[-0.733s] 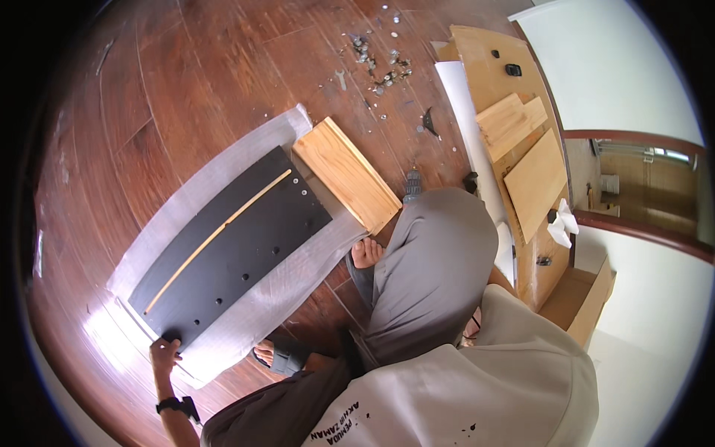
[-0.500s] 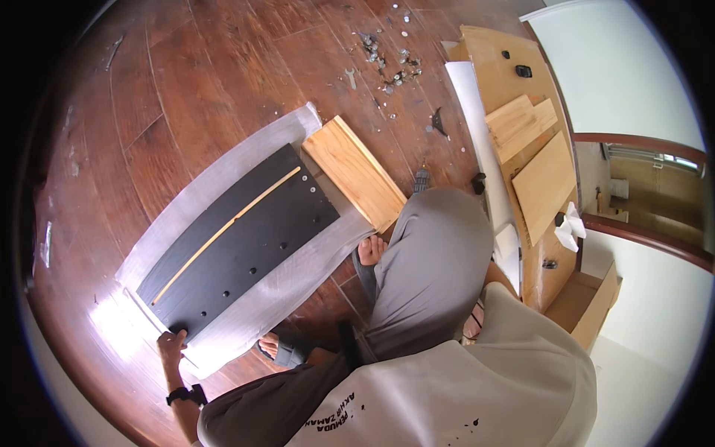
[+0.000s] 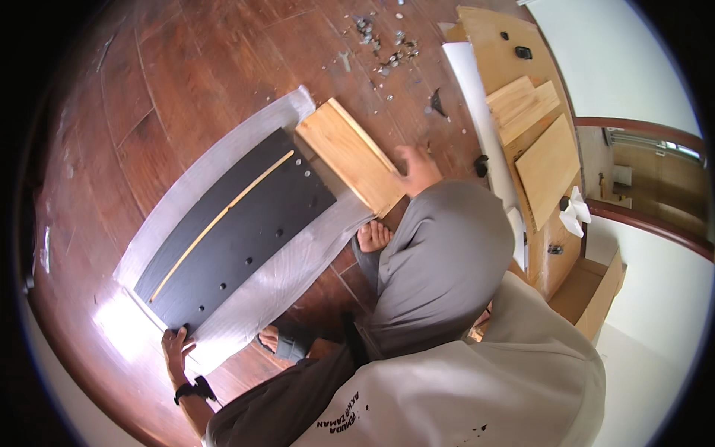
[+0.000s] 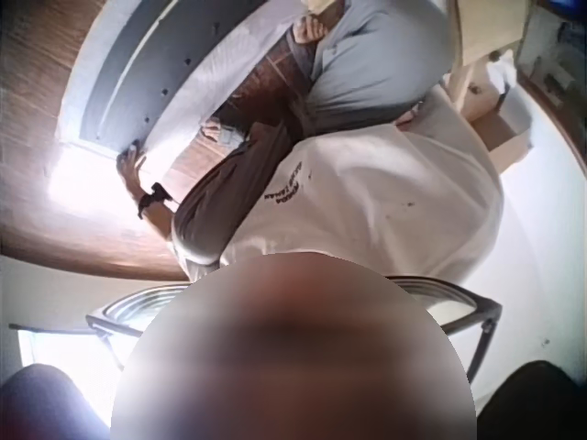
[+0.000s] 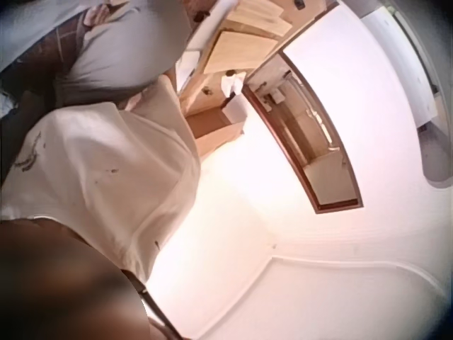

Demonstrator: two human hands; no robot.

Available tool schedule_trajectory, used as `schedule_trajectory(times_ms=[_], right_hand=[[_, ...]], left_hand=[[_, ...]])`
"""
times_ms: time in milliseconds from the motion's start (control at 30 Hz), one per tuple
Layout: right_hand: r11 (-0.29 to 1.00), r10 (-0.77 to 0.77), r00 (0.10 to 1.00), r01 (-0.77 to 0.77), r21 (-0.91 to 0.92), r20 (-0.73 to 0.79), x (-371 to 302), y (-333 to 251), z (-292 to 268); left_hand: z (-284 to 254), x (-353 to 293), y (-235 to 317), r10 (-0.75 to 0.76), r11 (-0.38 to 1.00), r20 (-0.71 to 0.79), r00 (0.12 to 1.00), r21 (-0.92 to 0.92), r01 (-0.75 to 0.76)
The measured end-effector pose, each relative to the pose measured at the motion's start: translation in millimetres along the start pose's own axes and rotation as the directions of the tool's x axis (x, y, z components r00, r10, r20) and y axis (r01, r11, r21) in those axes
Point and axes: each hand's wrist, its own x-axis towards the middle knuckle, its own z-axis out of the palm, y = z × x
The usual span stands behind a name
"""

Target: Assembling wooden furniture components using a power drill and screws.

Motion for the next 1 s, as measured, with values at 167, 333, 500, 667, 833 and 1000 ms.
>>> schedule_trajectory(times_ms=[167,333,500,667,833,1000], right_hand=[[0.999,0.03,0.996,-0.028,-0.023,0.087,1,-13,42],[0.994,-0.105,0.993,0.104,0.023,0.05,29,32,36],[0.99,-0.031,0.978,0.059,0.13,-0.205,126,58,18],[0.993,-0.062,0.906,0.098,0.065,-0.418,213,50,9],[0.989,-0.023,0.961,-0.018,-0.145,-0.277,255,62,9],[0.972,-0.159,0.948,0.101,-0.213,-0.275,250,52,18]], left_hand=[[-25,18,-27,-0.049,0.994,-0.094,0.994,0.088,0.058],[-7,21,11,-0.019,0.897,-0.204,0.979,0.429,0.107],[-19,12,16,0.37,0.562,-0.068,0.927,0.811,-0.165],[-61,-57,99,0.429,0.399,0.106,0.897,0.869,-0.293],[-24,-125,246,0.529,0.465,0.045,0.847,0.82,-0.334],[62,-132,290,0.577,0.555,0.096,0.811,0.683,-0.475]])
